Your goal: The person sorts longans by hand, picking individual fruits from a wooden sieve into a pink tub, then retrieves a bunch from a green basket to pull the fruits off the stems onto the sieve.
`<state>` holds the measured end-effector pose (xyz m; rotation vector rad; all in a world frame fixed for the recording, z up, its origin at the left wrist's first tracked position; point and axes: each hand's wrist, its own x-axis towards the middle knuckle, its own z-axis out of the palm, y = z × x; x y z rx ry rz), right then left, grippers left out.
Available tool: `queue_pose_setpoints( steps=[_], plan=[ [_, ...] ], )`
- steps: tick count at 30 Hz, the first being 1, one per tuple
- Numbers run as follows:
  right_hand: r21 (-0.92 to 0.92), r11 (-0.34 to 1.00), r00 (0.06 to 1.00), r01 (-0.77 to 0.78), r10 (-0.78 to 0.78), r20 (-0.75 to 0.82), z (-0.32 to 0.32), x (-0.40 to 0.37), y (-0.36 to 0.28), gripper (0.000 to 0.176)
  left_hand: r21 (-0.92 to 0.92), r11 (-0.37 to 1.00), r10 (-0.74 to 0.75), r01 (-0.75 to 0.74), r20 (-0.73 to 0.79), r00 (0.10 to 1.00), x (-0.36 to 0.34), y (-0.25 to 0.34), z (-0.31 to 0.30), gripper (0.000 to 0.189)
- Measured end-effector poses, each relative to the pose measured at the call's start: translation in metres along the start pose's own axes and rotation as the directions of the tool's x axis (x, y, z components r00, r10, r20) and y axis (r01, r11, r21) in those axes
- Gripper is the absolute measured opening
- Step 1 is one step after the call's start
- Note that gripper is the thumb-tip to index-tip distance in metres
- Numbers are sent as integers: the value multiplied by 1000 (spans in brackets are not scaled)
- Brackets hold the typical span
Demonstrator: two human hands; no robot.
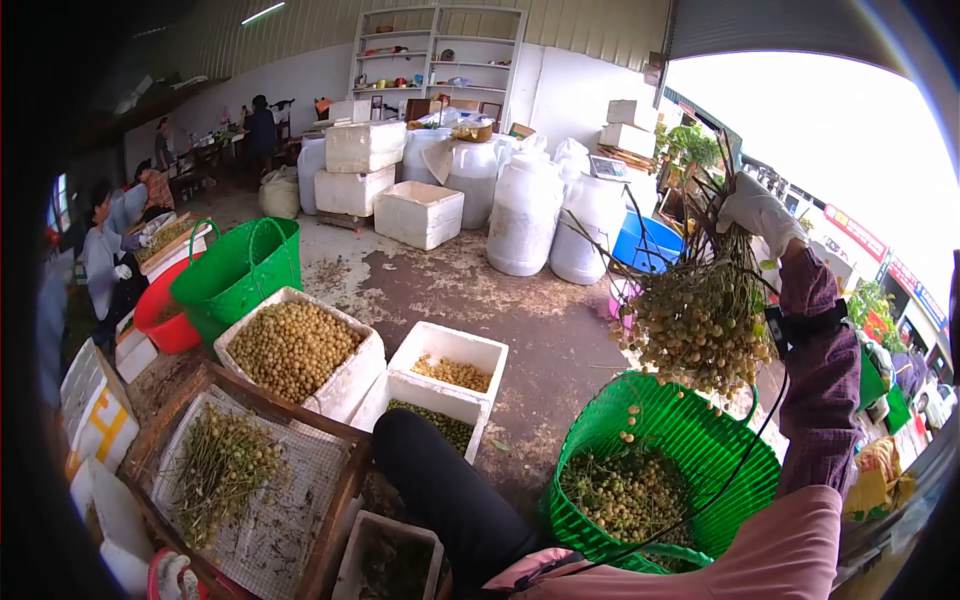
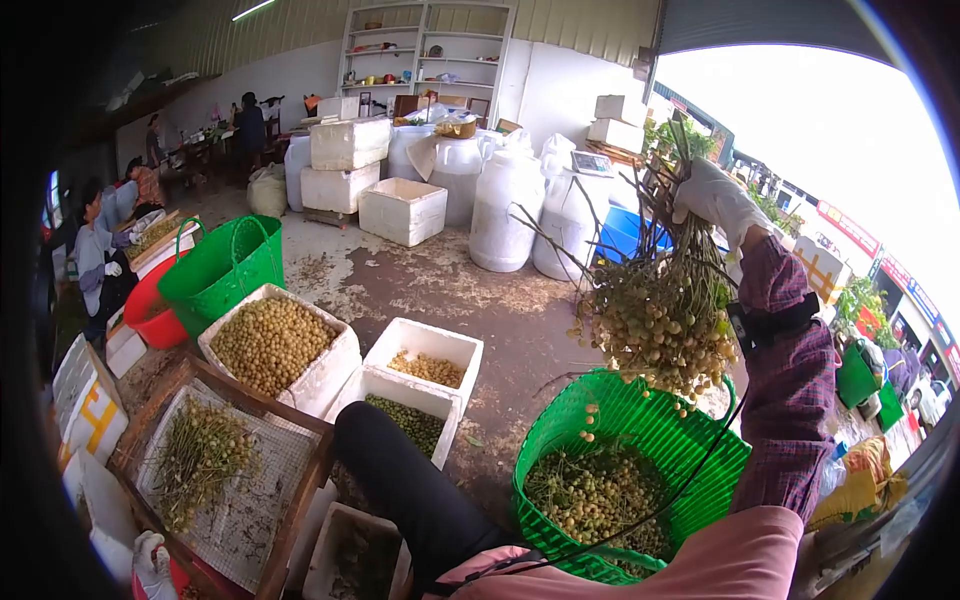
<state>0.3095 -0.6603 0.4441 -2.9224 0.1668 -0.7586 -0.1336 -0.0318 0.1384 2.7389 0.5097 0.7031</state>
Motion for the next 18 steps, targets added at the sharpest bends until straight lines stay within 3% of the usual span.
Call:
queue_pose_setpoints(
  steps=[1, 4, 5, 7, 8, 9, 10, 12, 14, 16, 17, 18],
  plan=[
    [4, 998, 998, 56, -56, 11, -6, 5, -20, 49, 34, 998, 51, -51, -5, 999, 1, 0, 0, 26],
    [64, 976, 979, 206, -204, -27, -25, 8, -90, 50, -32, 999, -15, 16, 12, 1000, 1, 8, 2, 24],
    [52, 944, 941, 326, -319, -115, -29, 5, -114, 45, -421, 902, -128, 94, -52, 990, -8, -26, 25, 23],
    [94, 880, 876, 466, -444, -186, -35, 19, -166, 35, -488, 838, -276, 246, 9, 961, -18, -68, 45, 17],
    [135, 856, 858, 500, -467, -213, -35, 27, -196, 35, -60, 998, -37, 33, -79, 996, -13, -31, 22, 20],
    [210, 774, 801, 597, -560, -211, -37, 28, -224, 34, 26, 997, -67, 69, -75, 995, -13, -23, 11, 25],
    [286, 783, 833, 552, -529, -161, -42, 9, -258, 36, -139, 972, -204, 192, -77, 976, -12, -12, 6, 25],
    [473, 586, 722, 657, -671, -171, -40, -6, -316, 35, 68, 986, -149, 154, -79, 986, -10, -1, -13, 24],
    [373, 499, 619, 782, -693, -371, -21, -4, -378, 38, 44, 983, -172, 178, -114, 978, -12, 5, -21, 26],
    [322, 523, 610, 789, -731, -308, -15, -42, -439, 41, 56, 975, -205, 213, -131, 970, -14, 11, -23, 26],
    [395, 398, 530, 828, -787, -316, -11, -72, -458, 41, 70, 975, -199, 210, -139, 970, -14, 12, -22, 26],
    [377, 383, 496, 843, -824, -273, 1, -93, -484, 38, 86, 975, -191, 205, -145, 971, -13, 12, -21, 27]
  ],
)
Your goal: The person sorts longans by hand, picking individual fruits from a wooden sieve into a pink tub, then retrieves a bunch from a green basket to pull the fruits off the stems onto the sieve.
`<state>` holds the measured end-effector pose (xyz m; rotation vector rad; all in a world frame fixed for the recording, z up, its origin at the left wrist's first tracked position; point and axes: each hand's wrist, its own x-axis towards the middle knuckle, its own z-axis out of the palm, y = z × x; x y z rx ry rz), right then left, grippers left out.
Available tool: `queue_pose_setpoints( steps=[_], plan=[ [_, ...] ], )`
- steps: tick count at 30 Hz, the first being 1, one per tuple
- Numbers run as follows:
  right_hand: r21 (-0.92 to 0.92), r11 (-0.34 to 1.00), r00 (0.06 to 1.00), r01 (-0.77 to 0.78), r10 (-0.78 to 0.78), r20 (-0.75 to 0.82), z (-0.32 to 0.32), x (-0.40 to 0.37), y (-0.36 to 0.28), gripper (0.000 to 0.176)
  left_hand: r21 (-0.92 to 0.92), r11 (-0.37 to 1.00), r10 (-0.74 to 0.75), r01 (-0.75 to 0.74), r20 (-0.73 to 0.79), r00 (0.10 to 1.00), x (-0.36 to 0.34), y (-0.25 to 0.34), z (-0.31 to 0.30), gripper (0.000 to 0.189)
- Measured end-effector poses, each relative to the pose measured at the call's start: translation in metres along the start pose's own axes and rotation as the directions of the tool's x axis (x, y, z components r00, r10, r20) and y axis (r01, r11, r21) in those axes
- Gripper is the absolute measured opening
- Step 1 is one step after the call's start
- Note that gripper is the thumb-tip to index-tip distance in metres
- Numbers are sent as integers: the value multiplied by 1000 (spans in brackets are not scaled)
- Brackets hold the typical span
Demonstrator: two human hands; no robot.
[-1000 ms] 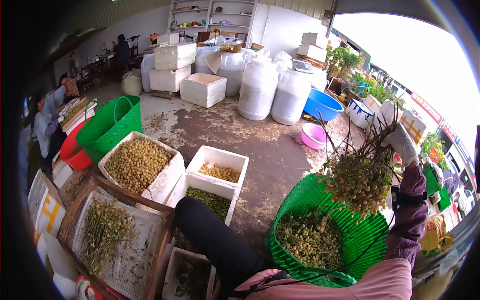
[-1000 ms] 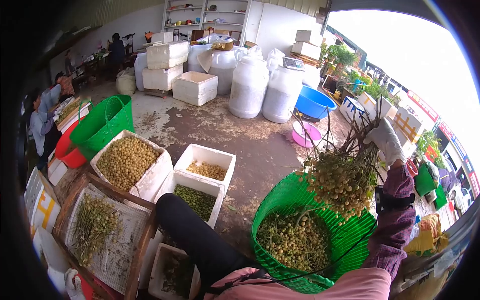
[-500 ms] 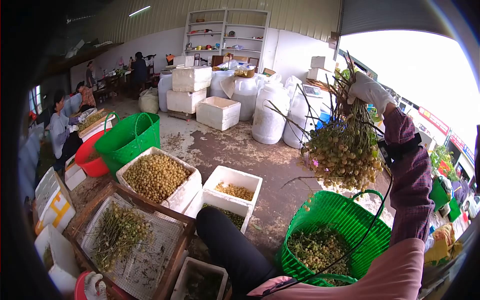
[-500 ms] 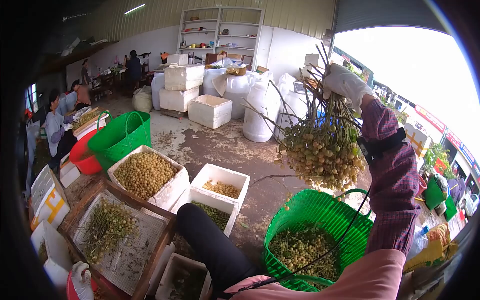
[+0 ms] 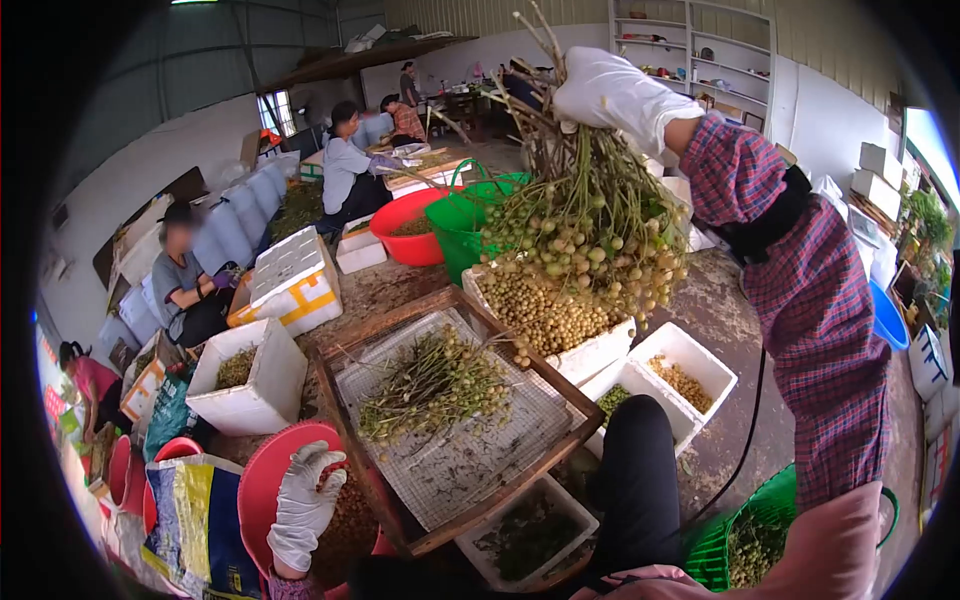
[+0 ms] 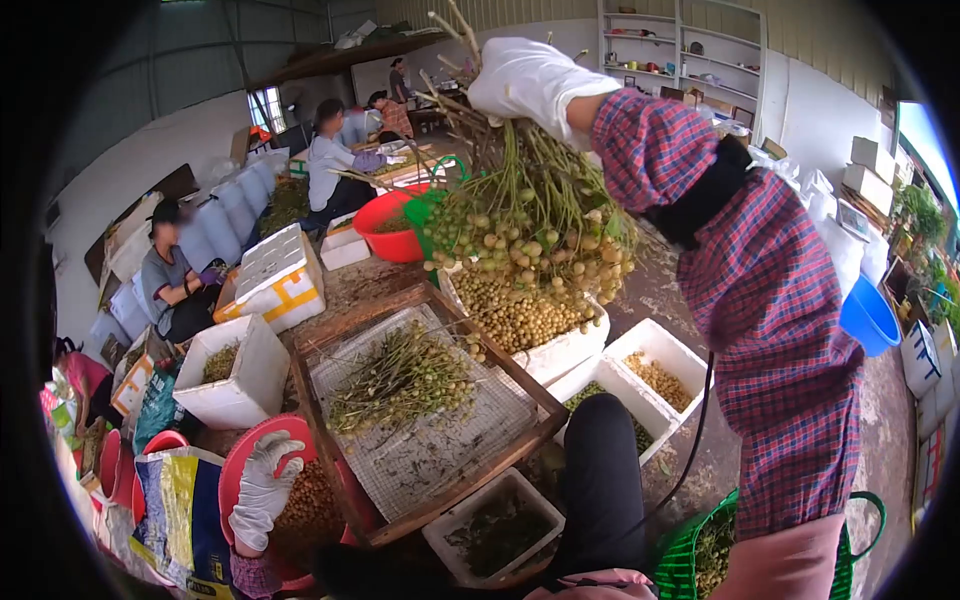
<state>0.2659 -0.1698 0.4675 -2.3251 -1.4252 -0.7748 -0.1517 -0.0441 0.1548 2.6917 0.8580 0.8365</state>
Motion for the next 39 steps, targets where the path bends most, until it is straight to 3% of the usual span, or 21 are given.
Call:
queue_pose_setpoints(
  steps=[2, 4, 5, 6, 8, 9, 10, 12, 13, 15, 17, 19, 20, 22, 24, 27, 30, 33, 34, 36, 39],
  plan=[
    [116, 991, 997, 66, -70, 28, 64, 1, -43, 26, -18, 999, -41, 42, 44, 998, 3, 2, 4, 28],
    [248, 916, 942, 316, -271, -199, 147, -24, -87, 19, -203, 969, -129, 143, 80, 988, -2, -16, 21, 28],
    [189, 923, 937, 336, -308, -163, 185, -43, -114, 14, -74, 996, -53, 59, 81, 995, 4, -8, 17, 31],
    [293, 878, 923, 380, -336, -189, 228, -66, -137, 13, -114, 986, -113, 123, 90, 990, 8, -1, 17, 28],
    [440, 811, 917, 386, -388, -90, 291, -123, -181, 14, -105, 987, -116, 120, 48, 992, 18, 20, 16, 27],
    [403, 834, 890, 377, -447, 91, 296, -152, -198, 20, -197, 968, -159, 157, 5, 987, 26, 40, 16, 26],
    [352, 819, 882, 453, -470, -42, 328, -183, -222, 21, -226, 953, -214, 203, -23, 977, 32, 59, 14, 26],
    [301, 794, 849, 528, -496, -181, 353, -227, -251, 19, -259, 959, -142, 115, -89, 986, 40, 79, 20, 26],
    [596, 678, 847, 430, -532, -5, 373, -244, -258, 23, -233, 971, -83, 58, -100, 992, 44, 84, 24, 27],
    [827, 462, 850, 319, -526, -33, 364, -261, -261, 29, -215, 976, 1, -30, -135, 991, 59, 93, 35, 28],
    [796, 425, 830, 431, -533, -164, 350, -269, -247, 35, -113, 993, 15, -20, -45, 999, 63, 74, 60, 45],
    [528, 583, 679, 618, -734, 16, 343, -289, -210, 37, 88, 996, -8, 4, 46, 999, 69, 62, 89, 60],
    [375, 549, 633, 747, -759, -150, 336, -292, -191, 39, 231, 973, -33, 7, 108, 994, 72, 61, 100, 67],
    [380, 443, 562, 812, -771, -299, 325, -296, -155, 41, 426, 904, -157, 33, 258, 953, 74, 63, 123, 78],
    [692, 266, 594, 671, -752, -286, 317, -290, -123, 42, 548, 834, -335, 65, 408, 849, 76, 64, 144, 87],
    [765, 308, 493, 566, -870, -15, 294, -267, -92, 39, 639, 769, -331, 12, 382, 863, 68, 27, 176, 83],
    [711, 602, 565, 363, -749, 346, 274, -227, -74, 30, 632, 775, -264, -29, 365, 893, 75, 2, 164, 80],
    [738, 657, 788, 156, -533, 308, 298, -193, -65, 23, 611, 791, -230, -25, 335, 914, 93, -20, 158, 80],
    [780, 562, 894, 275, -448, 8, 303, -181, -66, 19, 617, 785, -192, -55, 326, 926, 100, -27, 155, 77],
    [786, 604, 893, 131, -417, 172, 295, -159, -63, 22, 633, 767, -116, -109, 304, 945, 114, -34, 146, 72],
    [786, 602, 897, 142, -414, 156, 322, -142, -71, 29, 461, 881, -65, -103, 333, 941, 110, -27, 136, 67]
  ],
)
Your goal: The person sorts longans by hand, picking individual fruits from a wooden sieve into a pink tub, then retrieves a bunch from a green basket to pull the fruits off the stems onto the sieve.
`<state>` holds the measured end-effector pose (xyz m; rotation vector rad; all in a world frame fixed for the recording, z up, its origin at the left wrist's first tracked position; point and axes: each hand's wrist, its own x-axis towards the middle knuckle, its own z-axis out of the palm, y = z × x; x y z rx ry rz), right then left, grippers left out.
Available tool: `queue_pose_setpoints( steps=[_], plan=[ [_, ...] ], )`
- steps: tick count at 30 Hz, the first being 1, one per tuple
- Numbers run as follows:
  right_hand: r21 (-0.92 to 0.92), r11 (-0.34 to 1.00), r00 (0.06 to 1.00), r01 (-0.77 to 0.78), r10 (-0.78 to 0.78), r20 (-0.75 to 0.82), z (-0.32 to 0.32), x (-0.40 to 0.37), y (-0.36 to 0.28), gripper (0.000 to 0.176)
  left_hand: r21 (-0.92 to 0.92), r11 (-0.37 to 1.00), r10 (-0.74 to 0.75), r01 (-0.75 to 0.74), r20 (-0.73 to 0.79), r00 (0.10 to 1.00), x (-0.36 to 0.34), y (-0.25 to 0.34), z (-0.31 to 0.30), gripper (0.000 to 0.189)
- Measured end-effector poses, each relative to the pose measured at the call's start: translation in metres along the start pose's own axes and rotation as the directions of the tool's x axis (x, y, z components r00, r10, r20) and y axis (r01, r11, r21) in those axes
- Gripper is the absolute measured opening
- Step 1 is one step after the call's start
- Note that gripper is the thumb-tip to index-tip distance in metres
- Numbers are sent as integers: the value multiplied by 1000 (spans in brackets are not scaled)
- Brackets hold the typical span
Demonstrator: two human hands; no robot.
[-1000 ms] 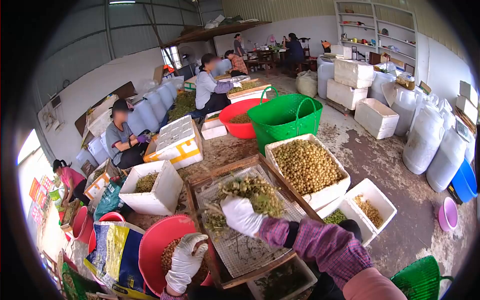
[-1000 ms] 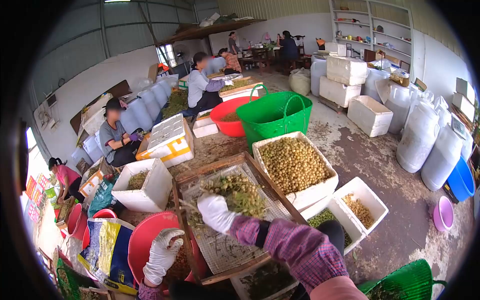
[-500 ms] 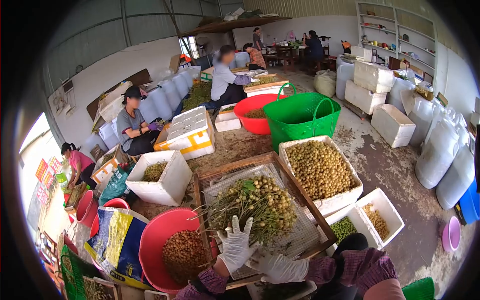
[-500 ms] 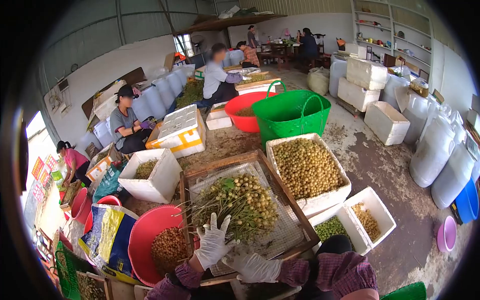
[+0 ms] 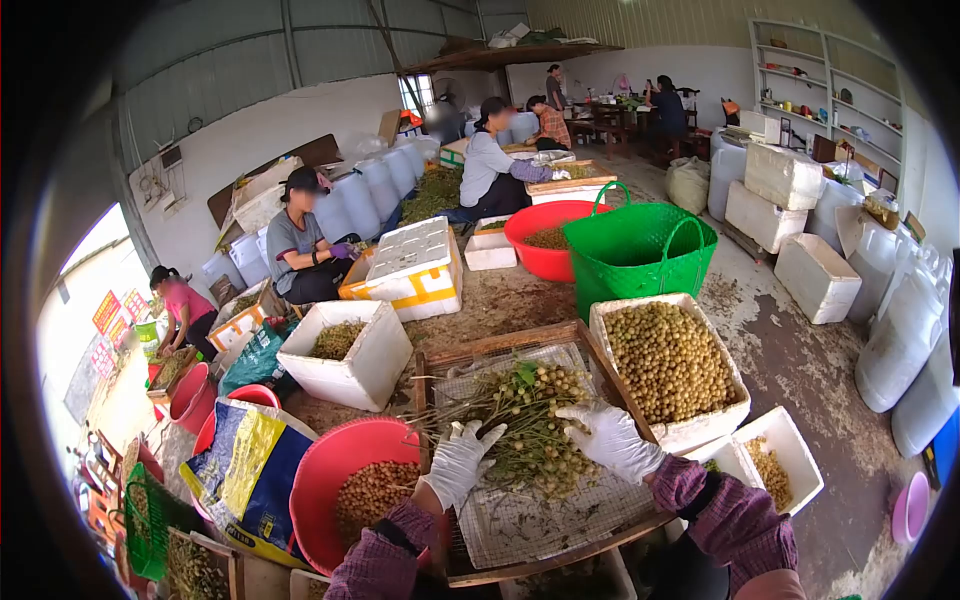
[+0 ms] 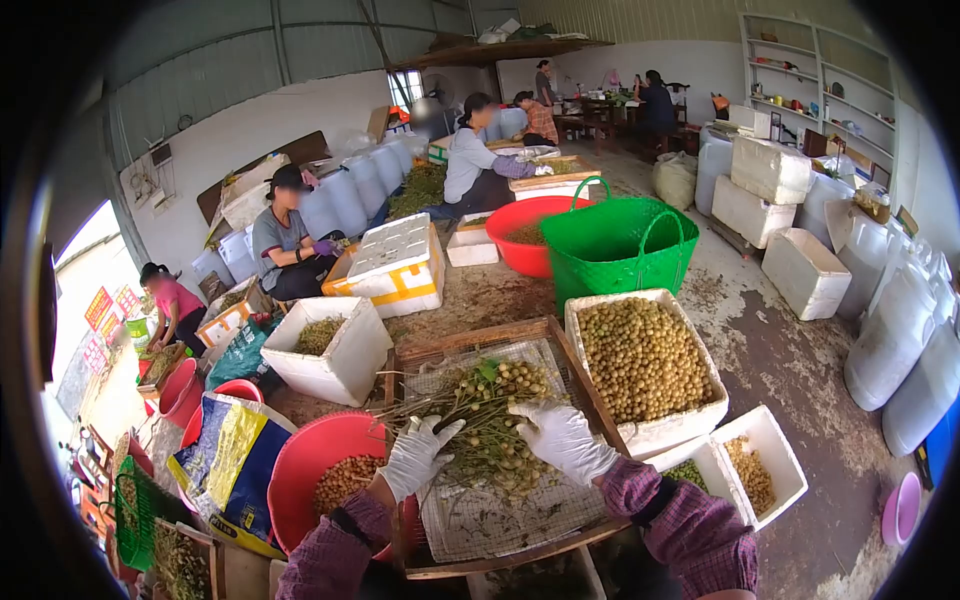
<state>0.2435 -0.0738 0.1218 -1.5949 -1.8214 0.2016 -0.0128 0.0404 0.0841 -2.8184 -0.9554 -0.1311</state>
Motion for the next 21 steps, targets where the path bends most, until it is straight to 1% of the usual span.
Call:
queue_pose_setpoints(
  steps=[1, 2, 3, 4, 5, 6, 7, 8, 9, 11, 12, 13, 14, 15, 16, 17, 18, 19, 20, 21],
  plan=[
    [1, 999, 999, 44, -44, 20, 6, 9, 2, 33, -38, 999, 18, -19, -7, 1000, -6, 3, 3, 67],
    [2, 996, 995, 88, -88, 41, 12, 21, 1, 37, -53, 998, 31, -33, -47, 998, -11, 8, 4, 68],
    [2, 991, 990, 132, -132, 57, 21, 34, 1, 42, -34, 997, 66, -71, -116, 991, -17, 12, 8, 73],
    [-54, 953, 950, 297, -289, 121, 38, 47, 2, 49, 25, 999, 43, -40, -119, 992, -21, 23, 0, 75],
    [-55, 918, 905, 392, -375, 201, 54, 58, 0, 56, 80, 997, 20, -10, -123, 992, -25, 37, -8, 76],
    [-146, 888, 871, 435, -375, 317, 64, 65, -7, 58, 273, 962, 18, 6, -85, 996, -27, 48, -9, 74],
    [-229, 844, 828, 484, -359, 430, 75, 70, -9, 60, 254, 967, 47, -21, -96, 994, -32, 54, -8, 71],
    [-283, 806, 818, 520, -375, 435, 92, 75, -1, 53, 129, 987, 96, -90, -37, 995, -41, 60, -10, 67],
    [-284, 814, 827, 506, -364, 429, 94, 78, -3, 45, -1, 989, 150, -150, 15, 989, -50, 65, -17, 63],
    [-287, 831, 842, 476, -336, 421, 89, 85, -6, 30, 11, 989, 146, -150, 163, 976, -71, 63, 7, 57],
    [-297, 797, 834, 526, -417, 361, 79, 82, -8, 19, 10, 988, 145, -152, 237, 961, -80, 61, 16, 54],
    [-374, 743, 820, 555, -411, 400, 69, 82, -10, 28, -50, 992, 129, -120, 263, 956, -82, 64, -7, 50],
    [-421, 735, 847, 532, -475, 240, 68, 77, -3, 27, -109, 990, 116, -88, 286, 951, -84, 65, -32, 46],
    [-466, 729, 844, 500, -532, 74, 64, 74, 2, 26, -196, 974, 135, -113, 100, 986, -87, 58, -30, 43],
    [-465, 739, 850, 488, -524, 59, 58, 75, 7, 22, -266, 949, 149, -168, -89, 985, -90, 52, -30, 40],
    [-327, 834, 879, 444, -477, -24, 55, 70, 13, 20, -443, 892, 53, -91, -98, 994, -94, 49, -31, 41],
    [-175, 902, 905, 394, -414, -98, 52, 64, 22, 17, -603, 798, -43, -18, -87, 995, -93, 48, -46, 43],
    [-180, 917, 921, 357, -378, -99, 31, 55, 8, 18, -741, 670, -137, 48, -59, 989, -89, 48, -59, 45],
    [-185, 929, 935, 320, -341, -99, 9, 46, -6, 19, -704, 710, -169, -11, -186, 968, -82, 50, -67, 46],
    [25, 987, 981, 160, -156, -117, 8, 41, 0, 20, -720, 693, -188, -20, -208, 960, -78, 57, -74, 40]
  ],
)
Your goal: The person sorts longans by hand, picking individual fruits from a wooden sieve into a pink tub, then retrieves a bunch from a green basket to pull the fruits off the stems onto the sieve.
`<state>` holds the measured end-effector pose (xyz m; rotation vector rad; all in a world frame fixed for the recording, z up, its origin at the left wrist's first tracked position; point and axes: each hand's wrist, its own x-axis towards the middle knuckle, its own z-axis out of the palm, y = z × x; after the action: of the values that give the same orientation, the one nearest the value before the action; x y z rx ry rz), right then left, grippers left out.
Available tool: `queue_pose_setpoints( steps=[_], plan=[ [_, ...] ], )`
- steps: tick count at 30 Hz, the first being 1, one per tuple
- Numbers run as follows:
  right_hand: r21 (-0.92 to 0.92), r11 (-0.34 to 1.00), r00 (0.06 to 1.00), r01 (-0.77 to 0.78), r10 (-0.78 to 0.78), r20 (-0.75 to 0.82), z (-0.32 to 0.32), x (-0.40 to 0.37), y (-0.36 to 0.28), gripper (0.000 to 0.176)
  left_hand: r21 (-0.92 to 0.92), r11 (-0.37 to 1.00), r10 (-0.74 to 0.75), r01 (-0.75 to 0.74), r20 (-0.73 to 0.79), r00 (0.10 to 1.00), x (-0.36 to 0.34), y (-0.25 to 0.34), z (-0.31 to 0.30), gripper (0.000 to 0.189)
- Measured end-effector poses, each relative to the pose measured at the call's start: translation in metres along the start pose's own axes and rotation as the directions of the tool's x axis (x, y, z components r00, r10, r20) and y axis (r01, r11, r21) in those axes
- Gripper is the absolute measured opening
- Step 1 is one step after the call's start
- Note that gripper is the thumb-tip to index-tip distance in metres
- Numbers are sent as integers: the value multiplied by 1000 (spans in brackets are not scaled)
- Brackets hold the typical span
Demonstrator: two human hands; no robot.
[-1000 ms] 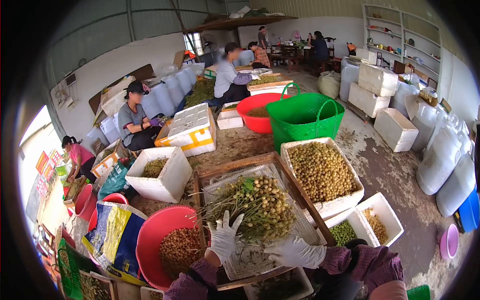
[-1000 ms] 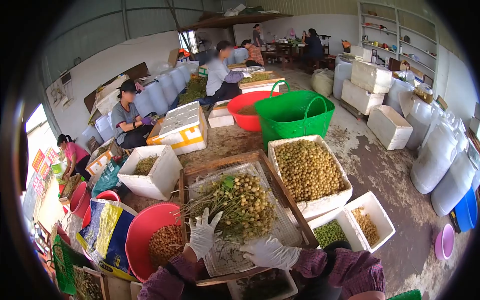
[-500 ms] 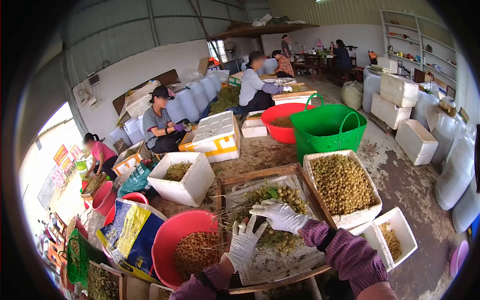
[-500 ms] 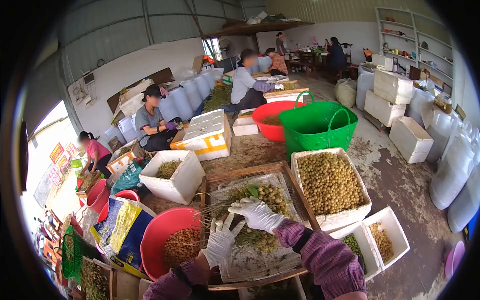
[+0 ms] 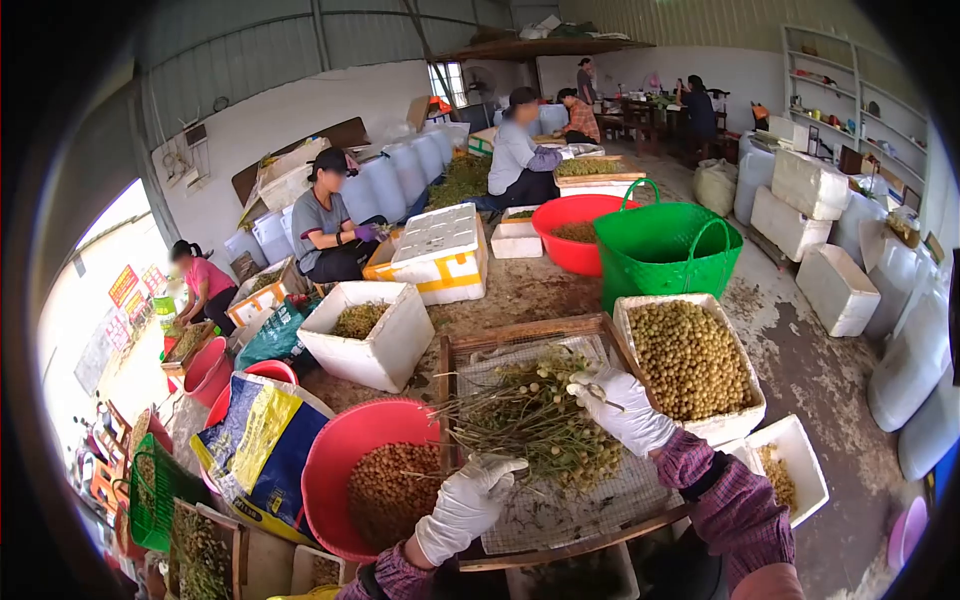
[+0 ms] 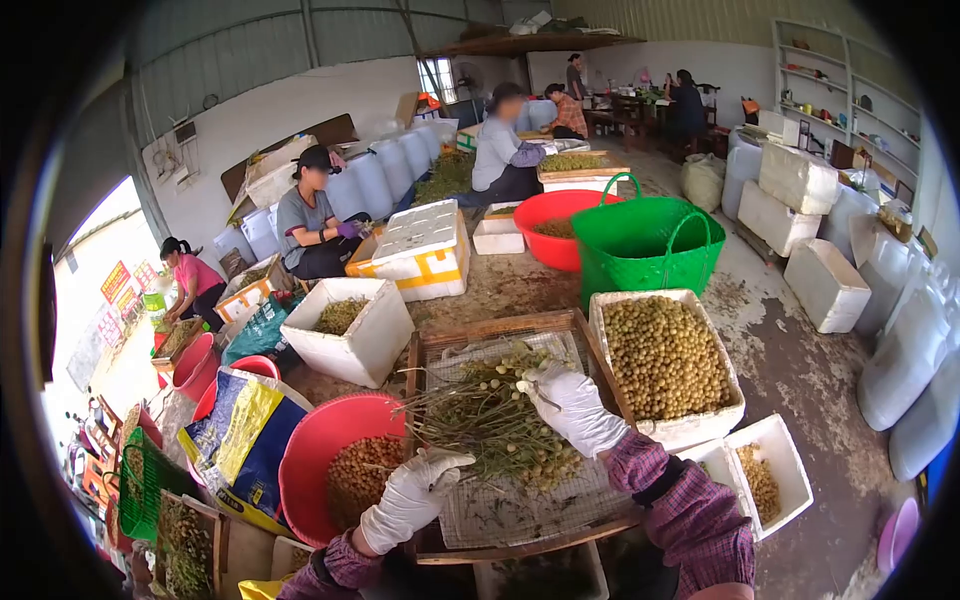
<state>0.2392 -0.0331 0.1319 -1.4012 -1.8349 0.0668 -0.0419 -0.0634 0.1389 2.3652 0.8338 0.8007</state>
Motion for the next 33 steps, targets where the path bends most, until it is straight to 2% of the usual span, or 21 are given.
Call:
queue_pose_setpoints(
  steps=[2, 3, 4, 6, 7, 10, 11, 12, 14, 16, 18, 19, 22, 23, 25, 26, 27, 28, 29, 30, 33],
  plan=[
    [321, 943, 984, -91, 134, -115, -32, -2, -19, 17, -52, 998, 13, -17, -69, 998, 13, 24, 11, 28],
    [227, 974, 991, 16, 15, -136, -41, 4, -20, 16, -89, 996, 10, -19, -108, 994, 21, 34, 13, 31],
    [269, 963, 995, 24, 3, -99, -52, 10, -28, 15, -122, 993, -10, -7, -138, 990, 30, 35, 15, 33],
    [320, 940, 986, 121, -75, -152, -75, 23, -55, 14, -181, 983, -46, 10, -198, 979, 52, 24, 18, 39],
    [238, 958, 980, 160, -126, -153, -83, 25, -60, 14, -213, 977, -59, 16, -197, 979, 60, 20, 17, 50],
    [486, 857, 983, -171, 114, 145, -91, 28, -72, 17, -203, 972, 52, -121, -318, 947, 72, 27, 17, 77],
    [600, 793, 989, -107, 20, 150, -78, 24, -63, 19, -378, 919, 28, -111, -217, 976, 74, 27, 22, 82],
    [680, 702, 968, -213, 59, 243, -70, 17, -59, 20, -540, 838, 19, -78, -114, 993, 76, 22, 29, 86],
    [705, 684, 976, -187, 49, 211, -46, 3, -53, 20, -664, 748, 1, -11, -16, 1000, 72, 22, 49, 75],
    [863, 450, 973, -229, 136, 187, -16, -9, -32, 19, -738, 660, -169, 137, 31, 985, 61, 2, 82, 61],
    [910, 359, 962, -210, 241, 127, 4, -18, -15, 21, -416, 882, -262, 220, -48, 964, 43, -18, 112, 48],
    [889, 368, 941, -270, 296, 163, 10, -24, -4, 21, -206, 972, -153, 111, -197, 969, 36, -24, 125, 40],
    [836, 364, 876, -410, 413, 250, 18, -39, 19, 23, -115, 978, -182, 172, -78, 980, 11, -37, 137, 43],
    [832, 352, 867, -429, 420, 268, 21, -44, 24, 22, -57, 995, -92, 84, -158, 983, 8, -39, 141, 44],
    [765, 387, 825, -515, 467, 319, 19, -51, 32, 23, -6, 997, -72, 71, -153, 986, 5, -36, 137, 43],
    [775, 407, 844, -483, 452, 289, 21, -55, 40, 23, 22, 998, -57, 61, -152, 987, 5, -35, 132, 43],
    [783, 430, 863, -449, 434, 257, 24, -58, 49, 23, -124, 988, -113, 95, -144, 983, 5, -24, 122, 41],
    [790, 453, 883, -412, 414, 223, 19, -55, 45, 24, -81, 991, -116, 106, -132, 985, 3, -20, 115, 41],
    [696, 541, 866, -472, 434, 250, 7, -58, 40, 27, -39, 992, -120, 116, -121, 985, 0, -18, 109, 40],
    [737, 505, 882, -450, 378, 280, -4, -55, 32, 29, 1, 992, -128, 129, -114, 985, -3, -15, 101, 39],
    [836, 352, 906, -421, 210, 367, -21, -46, 14, 35, -185, 941, -298, 284, -55, 953, 2, 3, 52, 34]
  ],
)
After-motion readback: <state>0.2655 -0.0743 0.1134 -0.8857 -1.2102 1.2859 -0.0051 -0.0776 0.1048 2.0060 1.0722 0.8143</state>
